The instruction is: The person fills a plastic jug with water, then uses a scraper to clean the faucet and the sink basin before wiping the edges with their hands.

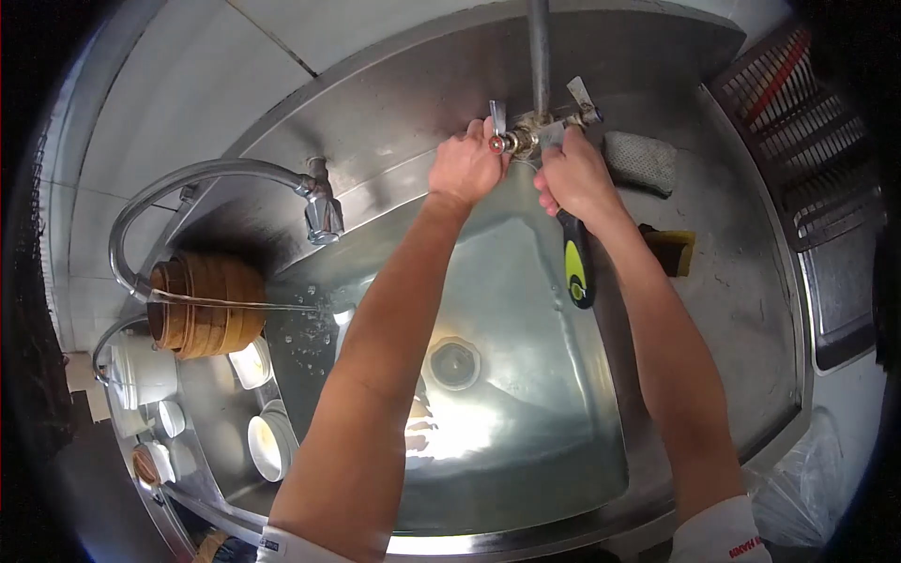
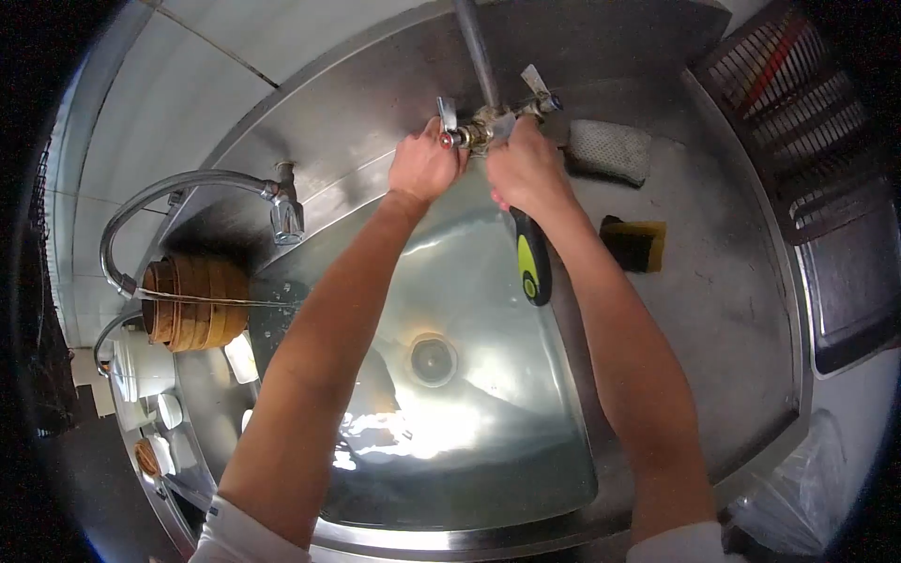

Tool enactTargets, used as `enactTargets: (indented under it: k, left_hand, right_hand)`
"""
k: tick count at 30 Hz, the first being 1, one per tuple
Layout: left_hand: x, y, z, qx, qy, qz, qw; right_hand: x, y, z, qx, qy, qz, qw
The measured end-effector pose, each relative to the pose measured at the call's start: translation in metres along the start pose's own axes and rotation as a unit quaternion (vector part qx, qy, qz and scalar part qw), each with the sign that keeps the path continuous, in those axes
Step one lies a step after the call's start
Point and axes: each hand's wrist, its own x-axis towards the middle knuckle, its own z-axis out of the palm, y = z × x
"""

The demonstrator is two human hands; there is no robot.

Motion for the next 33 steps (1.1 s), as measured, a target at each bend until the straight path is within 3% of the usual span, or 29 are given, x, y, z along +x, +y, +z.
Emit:
enactTargets:
  k: [6,10,13,17,23,26,33]
  left_hand:
    - [0.000,0.001,-0.001,-0.005,-0.001,-0.013,1.000]
    - [0.000,0.001,-0.001,-0.006,0.009,-0.007,1.000]
    - [0.000,0.003,-0.001,0.001,-0.002,-0.016,1.000]
    - [0.002,0.004,-0.001,-0.006,0.007,-0.020,1.000]
    - [-0.001,0.002,0.000,0.006,0.024,-0.004,1.000]
    - [-0.001,0.005,0.000,0.019,0.020,-0.006,1.000]
    - [0.000,-0.001,0.004,0.004,0.021,0.004,1.000]
  right_hand:
    - [0.003,0.018,0.014,-0.205,0.090,-0.180,0.958]
    - [0.002,0.023,0.030,-0.195,0.130,-0.176,0.956]
    - [0.006,0.040,0.055,-0.035,0.184,-0.160,0.969]
    - [0.011,0.049,0.059,0.019,0.169,-0.169,0.971]
    - [0.005,0.040,0.055,0.017,0.166,-0.171,0.971]
    - [0.003,0.029,0.059,-0.043,0.257,-0.186,0.947]
    - [0.005,0.036,0.053,0.023,0.180,-0.181,0.967]
